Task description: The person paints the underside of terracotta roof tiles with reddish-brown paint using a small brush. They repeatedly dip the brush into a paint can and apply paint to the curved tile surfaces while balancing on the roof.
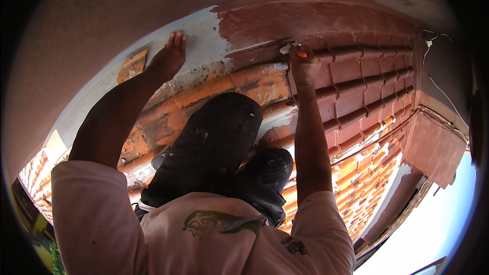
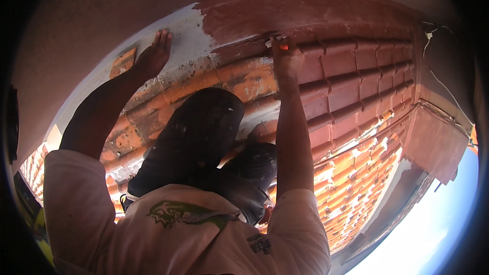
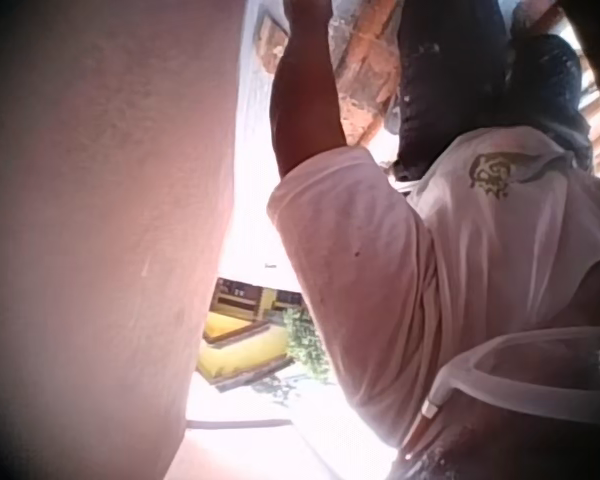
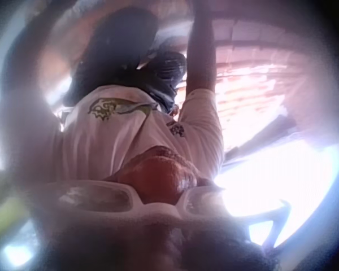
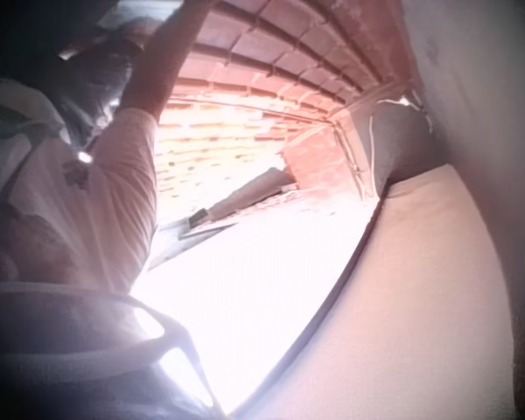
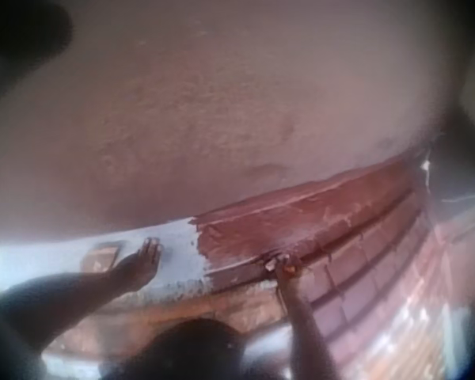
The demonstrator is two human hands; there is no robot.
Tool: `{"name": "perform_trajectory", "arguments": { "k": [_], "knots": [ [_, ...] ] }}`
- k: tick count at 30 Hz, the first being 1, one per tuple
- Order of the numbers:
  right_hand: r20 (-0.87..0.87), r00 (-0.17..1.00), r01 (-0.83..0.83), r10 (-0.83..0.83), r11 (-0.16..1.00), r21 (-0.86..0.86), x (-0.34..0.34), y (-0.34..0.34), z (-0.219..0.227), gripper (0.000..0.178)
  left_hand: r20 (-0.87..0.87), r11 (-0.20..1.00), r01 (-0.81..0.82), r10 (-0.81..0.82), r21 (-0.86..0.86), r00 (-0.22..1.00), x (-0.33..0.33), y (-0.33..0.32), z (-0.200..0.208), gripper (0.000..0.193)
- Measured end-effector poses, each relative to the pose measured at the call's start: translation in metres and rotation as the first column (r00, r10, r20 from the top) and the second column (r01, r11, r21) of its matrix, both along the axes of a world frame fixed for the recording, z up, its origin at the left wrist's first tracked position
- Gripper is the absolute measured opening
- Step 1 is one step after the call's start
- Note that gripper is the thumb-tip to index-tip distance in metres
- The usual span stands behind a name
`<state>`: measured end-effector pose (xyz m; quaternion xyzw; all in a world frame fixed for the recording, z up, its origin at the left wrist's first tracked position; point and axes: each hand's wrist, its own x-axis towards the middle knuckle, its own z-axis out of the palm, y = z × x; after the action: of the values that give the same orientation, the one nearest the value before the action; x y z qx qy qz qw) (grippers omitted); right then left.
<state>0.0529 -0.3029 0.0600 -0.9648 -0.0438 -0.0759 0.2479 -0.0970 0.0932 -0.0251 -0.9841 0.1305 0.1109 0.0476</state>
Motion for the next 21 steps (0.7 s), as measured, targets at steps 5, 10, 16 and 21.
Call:
{"name": "perform_trajectory", "arguments": {
  "k": [5, 10, 16, 21],
  "knots": [
    [0.039, 0.992, -0.105, 0.121, 0.952, -0.287, 0.015, 0.0, -0.001, 0.029, 0.002, 1.0, 0.018, -0.018, 0.022, 1.0, 0.001, 0.001, -0.001, 0.068],
    [-0.035, 0.996, -0.085, 0.077, 0.929, -0.361, 0.032, 0.001, 0.009, 0.034, 0.026, 0.998, 0.021, -0.023, 0.053, 0.999, 0.0, 0.0, 0.001, 0.067],
    [-0.116, 0.986, -0.153, 0.116, 0.901, -0.407, 0.025, 0.0, 0.019, 0.032, -0.018, 0.999, 0.014, -0.013, 0.039, 1.0, 0.003, 0.0, 0.002, 0.068],
    [-0.227, 0.973, -0.007, 0.048, 0.984, 0.181, 0.042, -0.034, 0.04, 0.026, -0.035, 1.0, -0.009, 0.009, 0.014, 0.999, 0.002, -0.001, 0.002, 0.069]
  ]
}}
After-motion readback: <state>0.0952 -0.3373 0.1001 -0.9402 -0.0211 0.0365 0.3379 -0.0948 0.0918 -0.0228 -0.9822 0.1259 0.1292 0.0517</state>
